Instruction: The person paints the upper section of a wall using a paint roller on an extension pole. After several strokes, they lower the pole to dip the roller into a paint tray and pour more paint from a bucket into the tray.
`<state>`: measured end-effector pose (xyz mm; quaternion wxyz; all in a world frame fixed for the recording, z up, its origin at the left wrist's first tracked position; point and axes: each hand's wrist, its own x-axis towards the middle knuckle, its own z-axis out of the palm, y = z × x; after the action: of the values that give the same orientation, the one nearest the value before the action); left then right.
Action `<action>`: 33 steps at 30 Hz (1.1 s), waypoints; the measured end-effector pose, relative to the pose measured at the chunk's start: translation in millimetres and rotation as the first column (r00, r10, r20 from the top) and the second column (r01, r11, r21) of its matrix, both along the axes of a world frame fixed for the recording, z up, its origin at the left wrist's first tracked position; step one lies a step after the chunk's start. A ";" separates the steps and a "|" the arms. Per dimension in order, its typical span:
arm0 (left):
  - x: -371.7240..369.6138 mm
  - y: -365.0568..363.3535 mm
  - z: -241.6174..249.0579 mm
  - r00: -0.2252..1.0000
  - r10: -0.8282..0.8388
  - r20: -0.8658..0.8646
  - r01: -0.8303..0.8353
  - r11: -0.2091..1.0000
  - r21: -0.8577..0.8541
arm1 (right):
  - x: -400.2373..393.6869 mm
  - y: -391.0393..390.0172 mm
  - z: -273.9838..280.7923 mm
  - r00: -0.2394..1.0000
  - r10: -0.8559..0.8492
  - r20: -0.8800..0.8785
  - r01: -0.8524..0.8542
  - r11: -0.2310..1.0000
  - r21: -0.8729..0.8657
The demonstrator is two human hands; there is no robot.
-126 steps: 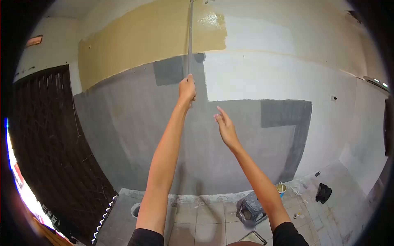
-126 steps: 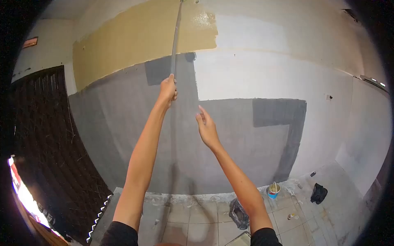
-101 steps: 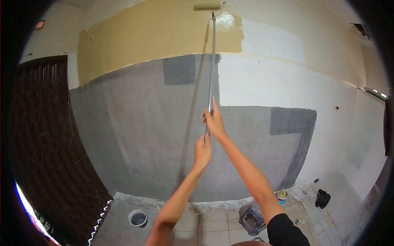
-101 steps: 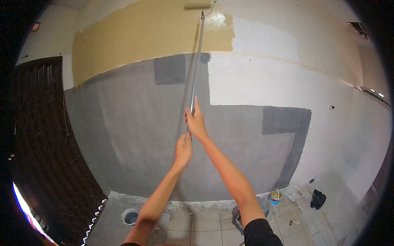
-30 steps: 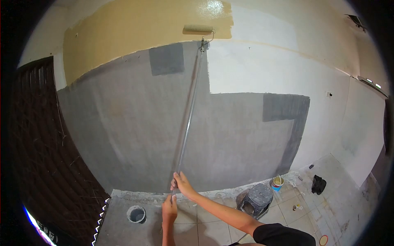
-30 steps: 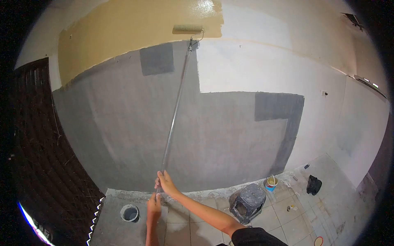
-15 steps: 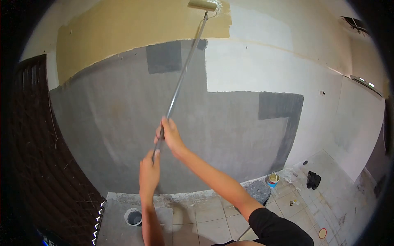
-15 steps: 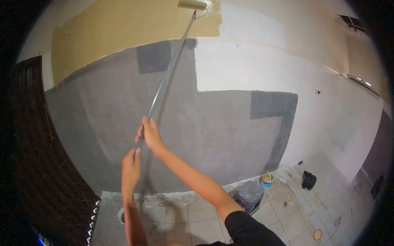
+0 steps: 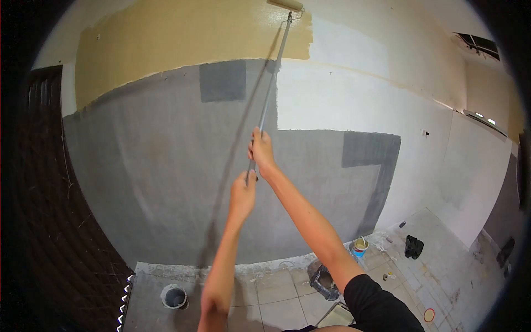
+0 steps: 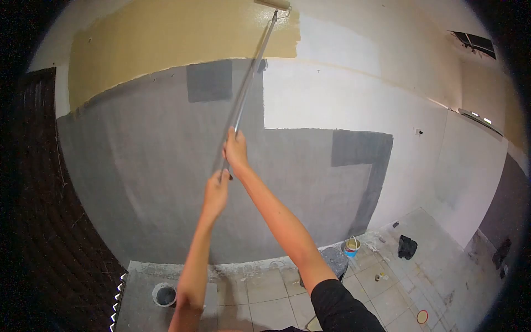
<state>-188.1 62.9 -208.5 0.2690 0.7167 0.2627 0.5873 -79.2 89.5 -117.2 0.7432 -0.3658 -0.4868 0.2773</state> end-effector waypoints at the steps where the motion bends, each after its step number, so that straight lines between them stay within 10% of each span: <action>1: 6.6 -7.1 -19.5 0.999 0.017 0.032 -0.019 0.998 0.055 | 4.3 -5.0 -18.1 0.999 -0.040 0.028 0.041 0.999 -0.022; 12: -90.6 -87.6 -133.5 0.936 0.263 -0.233 -0.319 0.914 -0.251 | -70.0 -45.0 -180.4 0.944 0.318 -0.083 -0.328 0.927 -0.182; 23: -195.1 -102.8 -126.4 0.889 0.349 -0.294 -0.395 0.912 -0.112 | -166.6 -50.8 -189.9 0.857 0.484 -0.177 -0.506 0.856 -0.105; 33: -117.1 -94.4 -82.0 0.955 0.215 -0.205 -0.252 0.952 -0.172 | -88.0 -54.3 -122.6 0.927 0.349 -0.139 -0.358 0.933 -0.045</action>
<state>-305.1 -31.5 -290.5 0.2414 0.7016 0.4263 0.5174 -167.2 35.1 -239.8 0.6977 -0.2792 -0.4857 0.4464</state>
